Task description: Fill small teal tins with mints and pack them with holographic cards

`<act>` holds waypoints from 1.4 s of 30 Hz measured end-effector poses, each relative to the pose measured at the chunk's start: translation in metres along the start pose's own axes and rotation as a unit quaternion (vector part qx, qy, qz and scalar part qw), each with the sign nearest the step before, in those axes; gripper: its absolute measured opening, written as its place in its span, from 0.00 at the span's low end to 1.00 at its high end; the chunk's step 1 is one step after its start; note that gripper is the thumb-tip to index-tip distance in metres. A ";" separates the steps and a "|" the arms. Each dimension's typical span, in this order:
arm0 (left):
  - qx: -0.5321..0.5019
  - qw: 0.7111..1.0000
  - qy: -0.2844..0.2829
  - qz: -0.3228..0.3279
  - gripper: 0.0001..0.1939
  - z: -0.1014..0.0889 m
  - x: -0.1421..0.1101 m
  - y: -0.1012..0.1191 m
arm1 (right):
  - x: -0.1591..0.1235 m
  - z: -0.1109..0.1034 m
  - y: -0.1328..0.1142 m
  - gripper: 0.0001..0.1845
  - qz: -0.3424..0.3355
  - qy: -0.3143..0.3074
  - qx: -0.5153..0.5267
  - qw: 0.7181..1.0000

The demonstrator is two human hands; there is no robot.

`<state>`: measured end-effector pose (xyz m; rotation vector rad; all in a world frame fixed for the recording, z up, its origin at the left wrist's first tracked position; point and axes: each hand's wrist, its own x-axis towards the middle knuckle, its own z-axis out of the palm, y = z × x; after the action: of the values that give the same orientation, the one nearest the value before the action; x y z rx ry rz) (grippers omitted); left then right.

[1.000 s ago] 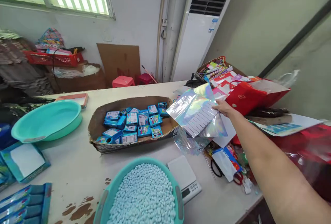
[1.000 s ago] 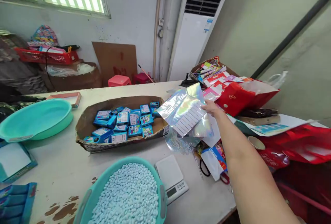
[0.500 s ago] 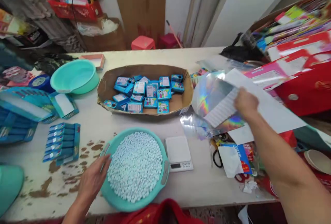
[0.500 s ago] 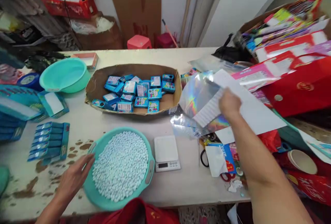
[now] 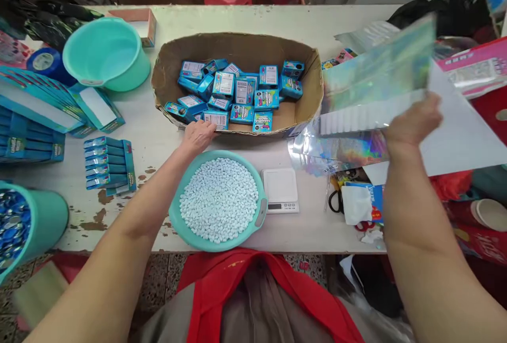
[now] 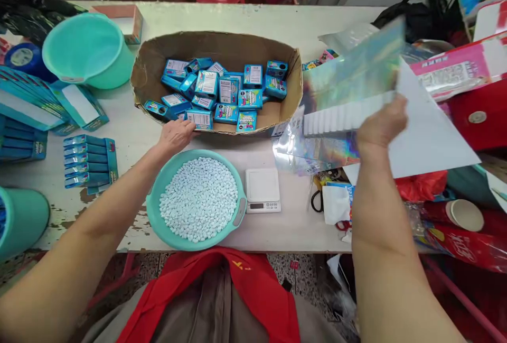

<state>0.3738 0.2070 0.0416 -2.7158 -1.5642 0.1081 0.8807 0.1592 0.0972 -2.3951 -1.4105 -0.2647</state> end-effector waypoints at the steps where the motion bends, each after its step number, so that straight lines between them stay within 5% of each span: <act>1: 0.001 1.000 0.001 0.004 0.16 0.002 -0.007 0.003 | -0.007 0.006 -0.008 0.21 0.027 -0.034 -0.006 0.999; 4: -0.008 1.000 0.013 0.008 0.16 0.004 -0.035 0.014 | -0.025 0.015 -0.029 0.25 0.046 -0.115 0.004 0.992; 7: -0.023 0.999 0.027 -0.001 0.17 0.005 -0.054 0.024 | -0.060 0.005 -0.039 0.38 0.019 -0.019 0.004 1.000; 9: -0.024 0.999 0.045 -0.013 0.18 0.007 -0.060 0.028 | -0.107 -0.003 -0.040 0.33 -0.038 0.010 0.012 0.999; 11: -0.021 0.997 0.068 -0.030 0.20 0.010 -0.061 0.032 | -0.174 -0.008 -0.036 0.26 -0.121 -0.102 0.049 0.986; 14: -0.030 0.995 0.083 -0.053 0.20 0.013 -0.060 0.034 | -0.283 -0.007 -0.025 0.15 -0.256 -0.296 0.123 0.912; 18: -0.040 0.994 0.078 -0.067 0.20 0.014 -0.060 0.037 | -0.362 0.000 -0.013 0.11 -0.315 -0.292 0.120 0.895; 24: -0.021 0.993 0.082 -0.077 0.19 0.013 -0.060 0.038 | -0.356 0.012 -0.012 0.12 -0.303 -0.261 0.106 0.910; 31: -0.038 0.991 0.063 -0.111 0.18 0.014 -0.061 0.043 | -0.358 0.007 -0.015 0.19 -0.314 -0.332 0.091 0.885; 37: -0.033 0.991 0.031 -0.128 0.17 0.006 -0.060 0.050 | -0.363 0.007 -0.012 0.21 -0.356 -0.333 0.139 0.862; 42: -0.060 0.970 0.125 -0.201 0.24 0.002 -0.093 0.050 | -0.338 0.005 -0.010 0.17 -0.297 -0.301 0.170 0.890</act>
<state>0.3704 0.1010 0.0425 -2.3064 -2.0464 -0.3278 0.7071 -0.1077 -0.0169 -1.7598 -2.2252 0.5961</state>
